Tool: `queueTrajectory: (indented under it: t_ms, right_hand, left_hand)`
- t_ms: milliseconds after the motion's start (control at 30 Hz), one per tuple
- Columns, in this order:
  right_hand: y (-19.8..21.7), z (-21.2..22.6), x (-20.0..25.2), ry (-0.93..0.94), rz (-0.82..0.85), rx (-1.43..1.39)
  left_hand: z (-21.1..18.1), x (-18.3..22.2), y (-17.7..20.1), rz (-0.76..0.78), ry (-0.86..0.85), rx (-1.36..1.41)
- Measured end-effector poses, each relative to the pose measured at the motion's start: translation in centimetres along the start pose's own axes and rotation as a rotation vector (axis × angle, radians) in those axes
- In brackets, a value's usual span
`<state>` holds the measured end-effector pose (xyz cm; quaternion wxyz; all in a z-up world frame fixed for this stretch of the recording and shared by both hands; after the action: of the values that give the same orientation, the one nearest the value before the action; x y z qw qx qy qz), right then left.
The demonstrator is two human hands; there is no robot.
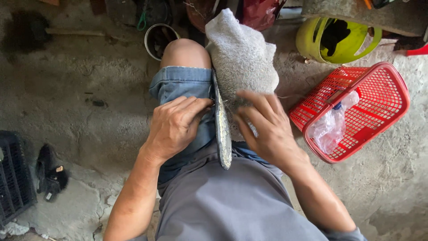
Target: Hand-stitching a replacement sole onto a shoe using a needle and thread
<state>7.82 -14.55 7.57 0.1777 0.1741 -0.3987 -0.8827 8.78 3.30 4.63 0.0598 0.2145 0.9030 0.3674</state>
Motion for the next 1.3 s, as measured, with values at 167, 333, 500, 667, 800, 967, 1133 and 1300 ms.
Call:
queueTrajectory:
  t_ms: [167,333,500,667,800,967,1133,1300]
  right_hand:
    - [1.3,-1.7,2.5,-0.204,0.152,-1.04]
    - [0.5,-3.0,1.3,-0.367,0.07,-0.977]
    - [-1.1,-3.0,-0.6,-0.39,0.205,-0.494]
    - [-1.1,-2.2,-2.1,-0.35,0.414,-0.418]
    - [-0.2,-1.5,-2.6,-0.329,0.487,-0.458]
    - [0.6,-2.1,-2.0,-0.29,0.397,-0.493]
    - [-0.4,-1.2,-2.0,-0.261,0.278,-0.516]
    - [-0.8,-1.3,0.8,-0.307,0.384,-0.398]
  left_hand:
    - [-1.0,-0.3,0.0,0.033,-0.006,-0.052]
    - [-1.3,-0.1,-0.3,0.011,0.018,-0.091]
    - [-1.7,-0.2,0.0,-0.002,0.034,-0.123]
    - [-1.8,-0.6,0.2,0.001,0.018,-0.143]
    - [-1.8,-0.8,0.3,0.031,0.04,-0.106]
    - [-0.1,0.4,-0.3,0.019,0.136,-0.093]
    - [0.8,2.5,1.4,-0.052,0.258,-0.305]
    - [4.6,7.6,4.3,0.034,0.561,-0.199]
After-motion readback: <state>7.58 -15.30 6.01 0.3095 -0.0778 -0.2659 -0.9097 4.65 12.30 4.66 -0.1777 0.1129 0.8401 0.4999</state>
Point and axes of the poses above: each hand's wrist, its own x-axis away from the middle knuckle, its own y-axis out of the back of the hand, z = x × y, the point moved 7 cm from there along -x, towards the middle knuckle, and after that the axes turned 5 degrees about z, right-handed, at the moved point
